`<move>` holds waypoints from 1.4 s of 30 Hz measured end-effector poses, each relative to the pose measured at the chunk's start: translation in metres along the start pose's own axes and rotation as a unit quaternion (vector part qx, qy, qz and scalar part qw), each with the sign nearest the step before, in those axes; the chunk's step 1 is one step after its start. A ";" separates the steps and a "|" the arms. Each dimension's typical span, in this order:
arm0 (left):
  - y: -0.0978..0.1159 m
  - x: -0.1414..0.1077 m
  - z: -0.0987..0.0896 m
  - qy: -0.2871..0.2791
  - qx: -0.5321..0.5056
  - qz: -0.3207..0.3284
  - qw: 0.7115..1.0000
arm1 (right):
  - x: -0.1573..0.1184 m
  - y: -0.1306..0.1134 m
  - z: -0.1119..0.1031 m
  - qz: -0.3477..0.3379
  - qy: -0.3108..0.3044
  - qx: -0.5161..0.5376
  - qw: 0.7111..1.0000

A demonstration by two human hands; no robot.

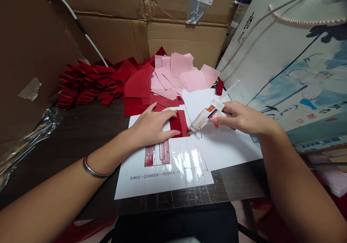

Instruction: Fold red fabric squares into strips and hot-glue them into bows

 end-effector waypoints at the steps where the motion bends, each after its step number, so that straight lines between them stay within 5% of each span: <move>1: 0.000 0.000 0.000 0.000 0.000 0.000 1.000 | 0.000 0.000 0.000 0.002 0.001 -0.004 1.000; 42: 0.000 0.000 0.000 0.000 0.005 -0.002 1.000 | -0.001 0.007 -0.009 0.038 0.073 -0.071 0.994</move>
Point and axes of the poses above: each hand's wrist, its own x-axis towards the middle knuckle, its own z-axis out of the palm, y = z × x, the point moved 9 cm from there along x, towards the middle knuckle, and after that the axes turned 2 degrees about z, right-handed, at the moved point
